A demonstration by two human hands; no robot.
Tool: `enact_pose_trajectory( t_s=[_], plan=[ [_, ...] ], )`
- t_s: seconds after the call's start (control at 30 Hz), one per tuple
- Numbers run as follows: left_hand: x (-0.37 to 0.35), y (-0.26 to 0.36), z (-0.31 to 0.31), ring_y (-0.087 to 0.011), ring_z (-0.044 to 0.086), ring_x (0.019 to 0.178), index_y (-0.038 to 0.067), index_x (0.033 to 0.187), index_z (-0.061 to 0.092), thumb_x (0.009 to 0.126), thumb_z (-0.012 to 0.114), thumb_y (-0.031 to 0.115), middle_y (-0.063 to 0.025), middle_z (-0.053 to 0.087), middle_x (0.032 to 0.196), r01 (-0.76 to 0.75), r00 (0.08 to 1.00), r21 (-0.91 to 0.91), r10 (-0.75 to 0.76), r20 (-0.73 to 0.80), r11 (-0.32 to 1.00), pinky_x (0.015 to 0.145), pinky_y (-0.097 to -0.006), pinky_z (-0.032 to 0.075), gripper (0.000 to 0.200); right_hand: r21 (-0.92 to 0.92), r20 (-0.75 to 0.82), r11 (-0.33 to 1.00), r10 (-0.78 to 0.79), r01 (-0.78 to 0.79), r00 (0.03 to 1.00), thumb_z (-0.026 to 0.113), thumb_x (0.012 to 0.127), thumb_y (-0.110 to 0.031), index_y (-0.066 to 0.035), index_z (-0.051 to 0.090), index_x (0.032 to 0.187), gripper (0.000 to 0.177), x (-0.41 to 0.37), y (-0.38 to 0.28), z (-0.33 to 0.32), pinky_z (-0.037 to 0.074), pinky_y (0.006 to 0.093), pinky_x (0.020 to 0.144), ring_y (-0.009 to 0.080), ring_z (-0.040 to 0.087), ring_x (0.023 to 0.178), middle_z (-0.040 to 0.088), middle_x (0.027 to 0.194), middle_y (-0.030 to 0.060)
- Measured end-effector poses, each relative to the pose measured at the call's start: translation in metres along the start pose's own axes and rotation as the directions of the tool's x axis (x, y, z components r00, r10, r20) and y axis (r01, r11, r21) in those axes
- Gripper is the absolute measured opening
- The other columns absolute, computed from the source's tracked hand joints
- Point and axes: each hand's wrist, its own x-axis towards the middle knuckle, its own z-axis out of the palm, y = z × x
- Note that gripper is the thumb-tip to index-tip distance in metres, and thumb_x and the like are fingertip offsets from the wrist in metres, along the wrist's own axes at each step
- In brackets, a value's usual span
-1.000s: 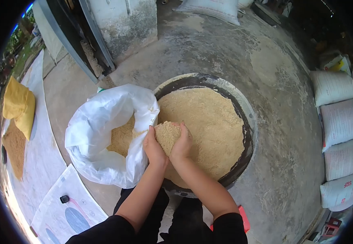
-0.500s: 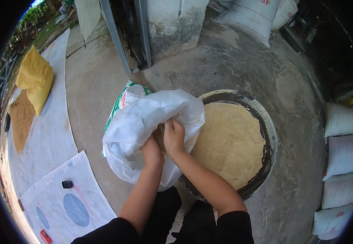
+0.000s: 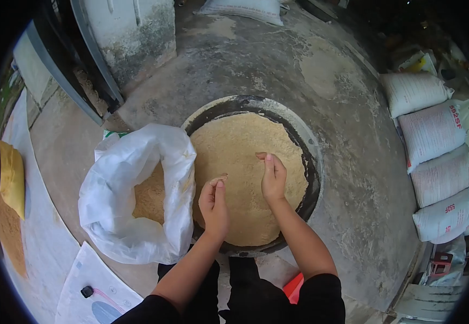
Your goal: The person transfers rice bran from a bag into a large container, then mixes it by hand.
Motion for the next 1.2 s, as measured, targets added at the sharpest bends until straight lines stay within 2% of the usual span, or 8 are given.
enact_pose_trajectory(
  t_s=[0.13, 0.37, 0.57, 0.73, 0.97, 1.07, 1.17, 1.2],
  plan=[
    [0.019, -0.053, 0.033, -0.0220, 0.054, 0.101, -0.004, 0.101, 0.057, 0.088, 0.048, 0.011, -0.0155, 0.059, 0.105, -0.042, 0.993, 0.145, 0.025, 0.115, 0.988, 0.087, -0.0296, 0.040, 0.021, 0.144, -0.328, 0.947, 0.318, -0.286, 0.890, 0.042, 0.093, -0.028, 0.002, 0.062, 0.084, 0.037, 0.003, 0.100, -0.048, 0.042, 0.0294, 0.082, 0.0170, 0.057, 0.086, 0.063, 0.088, 0.0096],
    [0.047, -0.161, 0.049, -0.0237, 0.051, 0.108, -0.005, 0.111, 0.054, 0.090, 0.045, 0.014, -0.0175, 0.056, 0.111, -0.066, 0.998, 0.331, 0.064, 0.017, 0.941, 0.094, -0.0303, 0.036, 0.030, 0.327, -0.431, 0.922, 0.342, -0.209, 0.835, 0.043, 0.092, -0.029, 0.005, 0.064, 0.084, 0.041, -0.006, 0.149, -0.024, 0.044, 0.0287, 0.080, 0.0175, 0.060, 0.082, 0.064, 0.087, 0.0113],
    [0.034, -0.148, 0.078, -0.0185, 0.056, 0.092, -0.006, 0.104, 0.057, 0.091, 0.046, 0.018, -0.0114, 0.061, 0.099, 0.295, 0.937, -0.103, -0.309, -0.163, 0.950, 0.085, -0.0275, 0.042, 0.030, 0.557, -0.388, 0.769, 0.575, -0.314, 0.720, 0.046, 0.091, -0.029, 0.002, 0.064, 0.080, 0.037, -0.011, 0.125, 0.018, 0.043, 0.0278, 0.080, 0.0180, 0.057, 0.085, 0.063, 0.087, 0.0110],
    [0.043, -0.095, 0.070, -0.0196, 0.059, 0.082, -0.003, 0.098, 0.056, 0.092, 0.045, 0.026, -0.0111, 0.060, 0.093, 0.381, 0.816, -0.564, -0.554, -0.167, 0.732, 0.074, -0.0306, 0.048, 0.032, 0.801, -0.202, 0.492, 0.759, -0.341, 0.619, 0.043, 0.089, -0.033, 0.001, 0.061, 0.086, 0.039, -0.010, 0.086, 0.039, 0.042, 0.0292, 0.079, 0.0199, 0.055, 0.084, 0.060, 0.092, 0.0116],
    [0.042, 0.008, 0.010, -0.0152, 0.059, 0.077, -0.001, 0.090, 0.059, 0.092, 0.045, 0.025, -0.0084, 0.061, 0.087, 0.149, 0.908, -0.634, -0.358, -0.216, 0.759, 0.069, -0.0271, 0.048, 0.030, 0.838, 0.205, 0.262, 0.663, -0.479, 0.720, 0.041, 0.088, -0.034, -0.002, 0.055, 0.099, 0.037, -0.017, -0.043, 0.080, 0.047, 0.0344, 0.078, 0.0247, 0.058, 0.086, 0.059, 0.095, 0.0124],
    [0.042, 0.051, -0.023, -0.0156, 0.059, 0.079, -0.001, 0.090, 0.059, 0.093, 0.044, 0.025, -0.0083, 0.061, 0.087, 0.046, 0.903, -0.606, -0.292, -0.315, 0.794, 0.071, -0.0271, 0.048, 0.030, 0.790, 0.338, 0.250, 0.583, -0.559, 0.739, 0.040, 0.089, -0.034, -0.002, 0.056, 0.098, 0.037, -0.026, -0.081, 0.112, 0.046, 0.0334, 0.080, 0.0235, 0.057, 0.088, 0.059, 0.095, 0.0121],
    [0.044, 0.069, -0.067, -0.0142, 0.058, 0.081, -0.002, 0.095, 0.058, 0.092, 0.046, 0.025, -0.0082, 0.060, 0.092, -0.132, 0.893, -0.513, -0.123, -0.434, 0.848, 0.073, -0.0260, 0.047, 0.029, 0.684, 0.406, 0.439, 0.434, -0.582, 0.805, 0.035, 0.091, -0.032, 0.001, 0.057, 0.099, 0.040, -0.042, -0.098, 0.151, 0.042, 0.0313, 0.086, 0.0220, 0.056, 0.093, 0.059, 0.099, 0.0123],
    [0.046, 0.066, -0.082, -0.0142, 0.058, 0.081, -0.002, 0.095, 0.058, 0.092, 0.046, 0.025, -0.0082, 0.060, 0.092, -0.138, 0.891, -0.512, -0.120, -0.438, 0.848, 0.073, -0.0260, 0.047, 0.029, 0.571, 0.394, 0.660, 0.301, -0.488, 0.868, 0.035, 0.092, -0.031, 0.002, 0.057, 0.101, 0.041, -0.047, -0.098, 0.163, 0.039, 0.0305, 0.089, 0.0213, 0.054, 0.097, 0.059, 0.103, 0.0129]
  ],
)
